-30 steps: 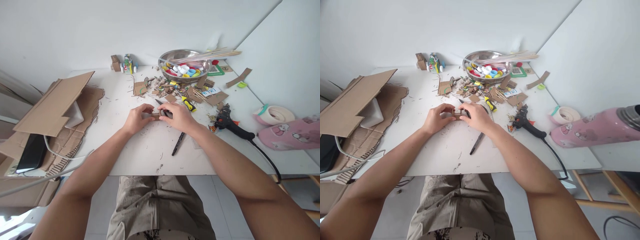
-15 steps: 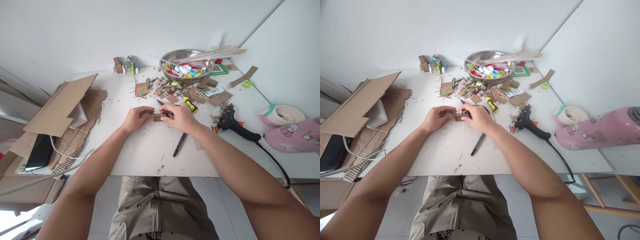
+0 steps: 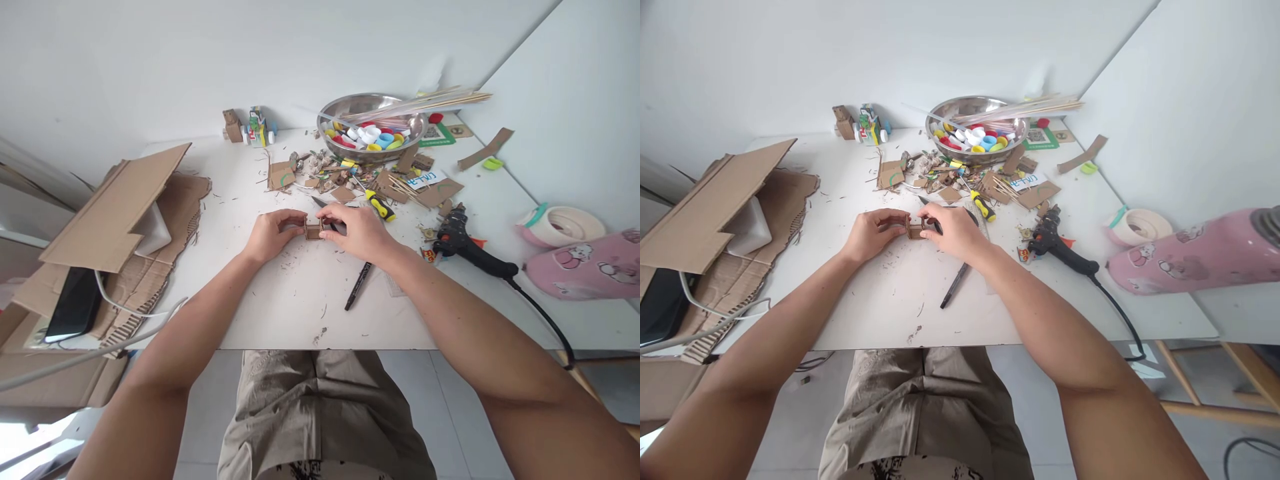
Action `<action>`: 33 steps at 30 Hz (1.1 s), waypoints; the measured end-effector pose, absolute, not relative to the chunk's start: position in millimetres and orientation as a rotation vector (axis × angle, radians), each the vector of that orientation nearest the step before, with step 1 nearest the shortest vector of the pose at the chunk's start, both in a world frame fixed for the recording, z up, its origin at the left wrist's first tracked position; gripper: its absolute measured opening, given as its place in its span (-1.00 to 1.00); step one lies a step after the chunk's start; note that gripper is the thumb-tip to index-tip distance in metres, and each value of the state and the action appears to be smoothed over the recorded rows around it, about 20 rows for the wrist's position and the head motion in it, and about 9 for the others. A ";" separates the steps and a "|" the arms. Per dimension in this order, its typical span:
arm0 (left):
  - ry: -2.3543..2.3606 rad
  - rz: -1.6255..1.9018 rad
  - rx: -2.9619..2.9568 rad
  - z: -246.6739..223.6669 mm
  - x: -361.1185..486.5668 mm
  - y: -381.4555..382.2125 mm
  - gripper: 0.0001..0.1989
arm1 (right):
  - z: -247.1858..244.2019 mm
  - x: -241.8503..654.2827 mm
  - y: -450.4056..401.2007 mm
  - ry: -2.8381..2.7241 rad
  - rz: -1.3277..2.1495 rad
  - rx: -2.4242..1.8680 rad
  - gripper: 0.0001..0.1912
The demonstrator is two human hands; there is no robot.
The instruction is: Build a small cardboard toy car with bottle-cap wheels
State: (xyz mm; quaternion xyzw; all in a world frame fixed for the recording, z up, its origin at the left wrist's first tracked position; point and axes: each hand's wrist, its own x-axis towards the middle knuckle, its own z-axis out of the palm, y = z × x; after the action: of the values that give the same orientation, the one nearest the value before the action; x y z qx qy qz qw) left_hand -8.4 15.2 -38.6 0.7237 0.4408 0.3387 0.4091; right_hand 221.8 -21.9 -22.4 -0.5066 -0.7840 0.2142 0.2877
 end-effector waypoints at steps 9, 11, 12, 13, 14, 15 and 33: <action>1.106 0.910 1.773 -33.4 -12.5 15.4 -0.76 | -24.6 222.9 -21.9 -2.114 0.549 -1.336 -0.72; 1.053 0.911 1.722 -34.3 -12.6 15.5 -0.68 | -25.6 223.6 -21.8 -2.119 0.537 -1.317 -0.72; 1.028 0.900 1.709 -35.1 -12.2 15.6 -0.61 | -25.9 224.0 -21.8 -2.120 0.531 -1.307 -0.72; 1.010 0.880 1.712 -36.0 -11.4 15.6 -0.52 | -26.1 224.2 -21.8 -2.121 0.527 -1.300 -0.72; 1.005 0.854 1.730 -37.1 -10.3 15.6 -0.44 | -26.3 224.3 -21.8 -2.121 0.524 -1.295 -0.72; 1.011 0.825 1.762 -38.2 -9.1 15.4 -0.40 | -26.6 224.3 -21.8 -2.123 0.523 -1.295 -0.72; 0.640 0.856 1.049 -32.0 -9.8 11.1 -0.31 | -21.5 267.3 -8.0 -1.716 0.176 -1.240 -0.47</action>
State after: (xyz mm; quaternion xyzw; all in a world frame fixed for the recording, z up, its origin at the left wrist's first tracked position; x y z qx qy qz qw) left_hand -9.8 11.1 -32.0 0.4769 0.2907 0.3891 0.7326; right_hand 267.3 -8.0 -21.5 -0.5098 -0.7054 0.0724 0.4871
